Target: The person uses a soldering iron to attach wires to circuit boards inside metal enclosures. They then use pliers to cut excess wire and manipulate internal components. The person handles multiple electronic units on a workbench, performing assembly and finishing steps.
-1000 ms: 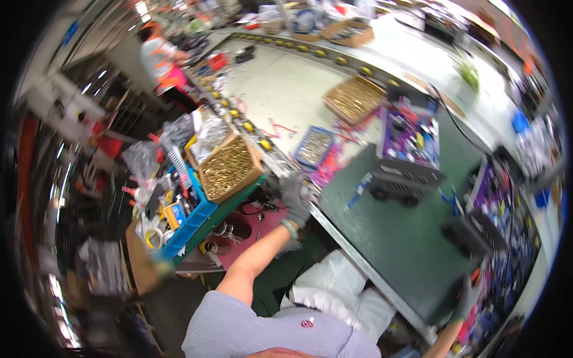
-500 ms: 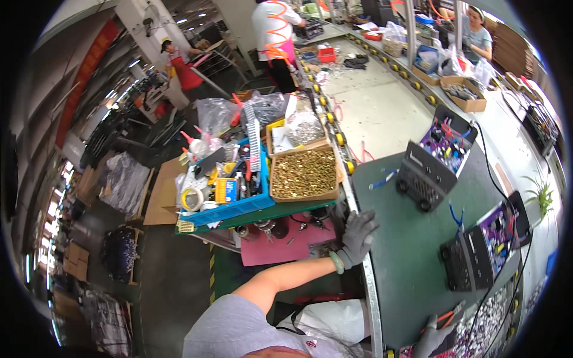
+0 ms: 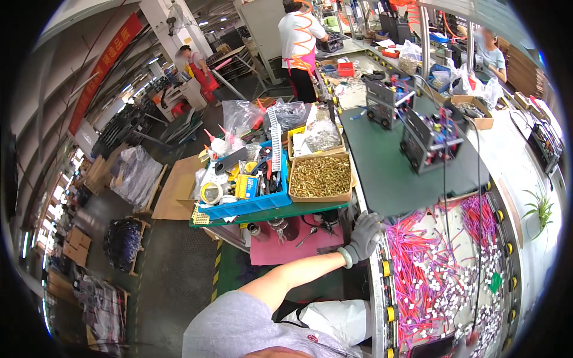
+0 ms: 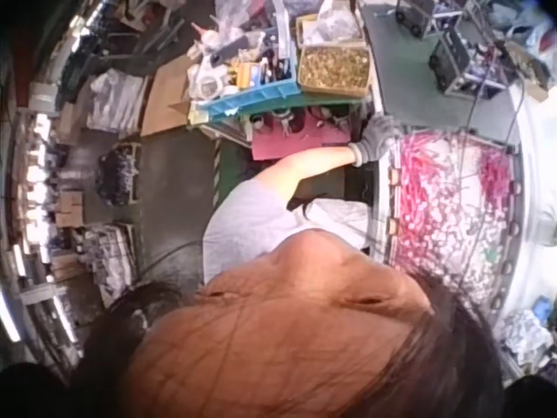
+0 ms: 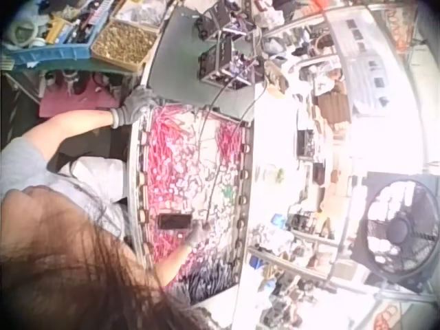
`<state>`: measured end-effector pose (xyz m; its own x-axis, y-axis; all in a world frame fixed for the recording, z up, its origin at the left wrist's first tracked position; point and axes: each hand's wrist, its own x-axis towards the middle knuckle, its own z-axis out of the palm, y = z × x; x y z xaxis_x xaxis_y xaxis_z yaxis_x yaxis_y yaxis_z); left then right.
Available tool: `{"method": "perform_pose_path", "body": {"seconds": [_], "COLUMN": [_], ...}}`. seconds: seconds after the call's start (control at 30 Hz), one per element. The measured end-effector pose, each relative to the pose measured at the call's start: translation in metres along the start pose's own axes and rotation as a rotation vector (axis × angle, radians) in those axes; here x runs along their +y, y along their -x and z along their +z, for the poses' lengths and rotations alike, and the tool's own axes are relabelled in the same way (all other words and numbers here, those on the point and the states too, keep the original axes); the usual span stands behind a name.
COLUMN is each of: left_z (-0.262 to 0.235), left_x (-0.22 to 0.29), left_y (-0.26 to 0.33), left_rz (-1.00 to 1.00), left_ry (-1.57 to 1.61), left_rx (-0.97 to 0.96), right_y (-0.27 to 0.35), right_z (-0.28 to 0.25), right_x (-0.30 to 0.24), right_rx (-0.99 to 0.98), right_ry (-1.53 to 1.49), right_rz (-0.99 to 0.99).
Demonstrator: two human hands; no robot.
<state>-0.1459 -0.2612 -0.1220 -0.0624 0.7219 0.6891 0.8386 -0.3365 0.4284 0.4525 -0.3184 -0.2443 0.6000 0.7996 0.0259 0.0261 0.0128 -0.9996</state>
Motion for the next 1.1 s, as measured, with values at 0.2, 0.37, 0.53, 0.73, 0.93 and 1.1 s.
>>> {"method": "perform_pose_path", "body": {"seconds": [0.2, 0.37, 0.53, 0.73, 0.93, 1.1], "left_z": [-0.002, -0.001, -0.002, -0.003, -0.008, -0.008], "left_x": [-0.004, -0.005, -0.007, -0.004, -0.004, -0.002], "left_y": [0.002, -0.002, -0.002, -0.008, -0.003, -0.003], "left_rz": [0.034, 0.044, 0.056, 0.069, 0.061, 0.046], "left_ry": [-0.047, -0.081, -0.139, -0.147, -0.172, -0.112], "left_rx": [-0.058, -0.112, -0.133, -0.155, -0.162, -0.157], "right_y": [0.070, 0.083, 0.087, 0.086, 0.086, 0.085], "right_z": [0.000, 0.003, 0.000, -0.015, -0.040, -0.083], "right_x": [-0.089, -0.097, -0.098, -0.093, -0.090, -0.085], "right_rx": [0.025, -0.030, -0.082, -0.089, -0.070, -0.002], "right_ry": [0.743, 0.865, 0.907, 0.937, 1.006, 1.101], "right_rz": [-0.083, -0.114, -0.124, -0.116, -0.108, -0.079]}}
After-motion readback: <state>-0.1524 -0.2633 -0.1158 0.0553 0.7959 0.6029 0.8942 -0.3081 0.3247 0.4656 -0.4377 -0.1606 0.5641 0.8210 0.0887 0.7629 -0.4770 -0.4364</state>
